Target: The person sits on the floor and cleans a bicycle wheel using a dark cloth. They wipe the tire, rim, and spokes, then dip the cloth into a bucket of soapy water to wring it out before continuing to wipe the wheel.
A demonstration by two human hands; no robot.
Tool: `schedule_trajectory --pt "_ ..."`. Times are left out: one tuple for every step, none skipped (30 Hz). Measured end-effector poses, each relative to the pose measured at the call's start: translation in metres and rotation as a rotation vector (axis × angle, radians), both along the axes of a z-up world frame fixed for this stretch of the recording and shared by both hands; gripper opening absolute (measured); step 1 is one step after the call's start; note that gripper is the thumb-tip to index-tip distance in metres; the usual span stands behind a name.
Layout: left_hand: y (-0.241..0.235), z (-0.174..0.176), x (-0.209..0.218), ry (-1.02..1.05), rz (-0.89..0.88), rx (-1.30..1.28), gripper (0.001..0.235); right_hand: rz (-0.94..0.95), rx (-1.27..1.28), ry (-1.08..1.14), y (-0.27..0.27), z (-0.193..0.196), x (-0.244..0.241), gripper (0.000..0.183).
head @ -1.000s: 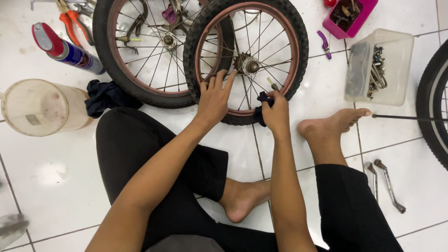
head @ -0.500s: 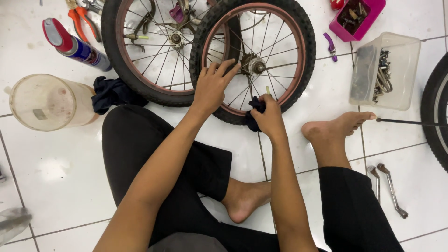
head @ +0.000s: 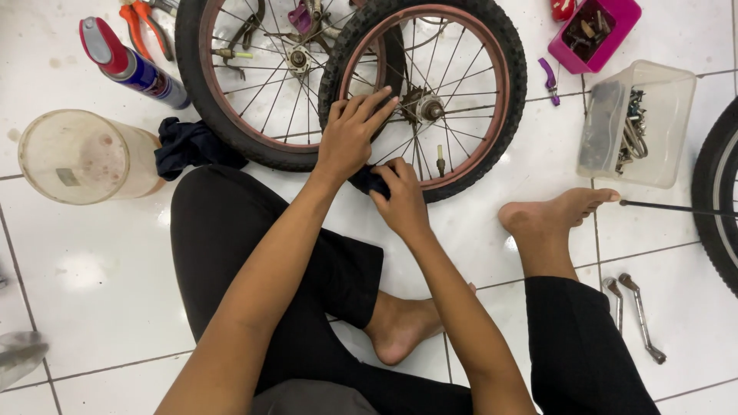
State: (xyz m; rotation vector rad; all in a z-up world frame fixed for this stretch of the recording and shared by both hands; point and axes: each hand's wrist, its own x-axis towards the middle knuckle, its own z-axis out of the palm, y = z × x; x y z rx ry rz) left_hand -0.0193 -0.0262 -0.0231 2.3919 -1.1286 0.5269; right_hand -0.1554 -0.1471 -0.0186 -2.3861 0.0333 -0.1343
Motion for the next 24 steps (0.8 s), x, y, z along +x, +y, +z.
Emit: schedule_trajectory --pt "0.001 0.0 -0.001 0.001 0.0 0.002 0.069 0.0 0.002 0.001 0.0 -0.011 -0.004 0.035" --pt "0.001 0.001 -0.002 -0.013 0.002 0.002 0.07 0.002 -0.108 -0.089 0.001 -0.022 -0.008 0.028" --pt "0.001 0.002 -0.001 -0.032 0.005 0.002 0.07 0.005 -0.219 -0.184 0.0 -0.033 -0.009 0.023" --pt "0.001 0.002 0.003 -0.036 0.006 0.003 0.07 0.005 -0.218 -0.188 -0.008 -0.038 -0.006 0.023" --pt "0.001 0.001 0.002 -0.022 0.003 -0.002 0.07 0.045 -0.181 -0.184 -0.015 -0.043 -0.009 0.018" --pt "0.001 -0.001 0.0 -0.008 0.001 -0.006 0.07 0.086 -0.143 -0.18 -0.023 -0.048 -0.012 0.014" --pt "0.001 -0.001 -0.001 -0.006 -0.002 -0.009 0.07 0.083 -0.146 -0.178 -0.03 -0.047 -0.017 0.014" --pt "0.001 -0.001 -0.002 0.013 -0.009 -0.015 0.07 0.113 -0.14 -0.147 -0.037 -0.045 -0.022 0.016" --pt "0.002 0.0 0.0 0.027 -0.014 -0.021 0.07 0.145 -0.133 -0.121 -0.044 -0.044 -0.024 0.017" --pt "0.0 0.003 0.001 0.024 -0.016 -0.023 0.07 0.143 -0.135 -0.124 -0.047 -0.042 -0.023 0.017" --pt "0.001 0.005 0.0 0.026 -0.017 -0.034 0.07 0.141 -0.119 -0.107 -0.049 -0.04 -0.025 0.022" --pt "0.001 0.006 -0.001 0.028 -0.019 -0.046 0.07 0.138 -0.103 -0.089 -0.05 -0.04 -0.027 0.026" --pt "0.001 0.005 -0.002 0.033 -0.025 -0.043 0.07 0.132 -0.101 -0.084 -0.044 -0.045 -0.027 0.026" --pt "0.001 0.003 -0.003 0.037 -0.015 -0.032 0.07 0.099 -0.108 -0.112 -0.037 -0.05 -0.026 0.025" --pt "0.0 0.003 -0.001 0.036 -0.002 -0.023 0.07 0.071 -0.117 -0.144 -0.033 -0.054 -0.022 0.025" --pt "-0.001 0.003 0.001 0.036 -0.003 -0.023 0.07 0.07 -0.117 -0.144 -0.028 -0.056 -0.014 0.025" --pt "-0.001 0.003 0.0 0.027 -0.003 -0.02 0.07 0.046 -0.103 -0.179 -0.022 -0.058 -0.01 0.022" --pt "0.0 0.002 0.0 0.017 -0.002 -0.016 0.071 0.022 -0.09 -0.213 -0.017 -0.059 -0.005 0.019" --pt "0.0 -0.001 -0.001 0.021 -0.004 -0.015 0.071 0.02 -0.089 -0.209 -0.018 -0.054 -0.007 0.019" --pt "0.0 -0.004 -0.002 0.039 0.004 0.02 0.079 0.066 -0.038 -0.206 -0.02 -0.048 -0.009 0.025" --pt "-0.001 -0.006 0.001 0.05 0.01 0.054 0.088 0.112 0.01 -0.209 -0.022 -0.043 -0.007 0.032" --pt "-0.002 -0.005 0.002 0.047 0.008 0.053 0.088 0.109 0.009 -0.212 -0.033 -0.044 -0.01 0.032" --pt "-0.002 -0.005 0.001 0.055 0.008 0.052 0.089 0.092 -0.001 -0.138 -0.042 -0.045 -0.014 0.03" --pt "-0.001 -0.005 0.0 0.063 0.009 0.051 0.09 0.075 -0.011 -0.065 -0.052 -0.046 -0.018 0.029"
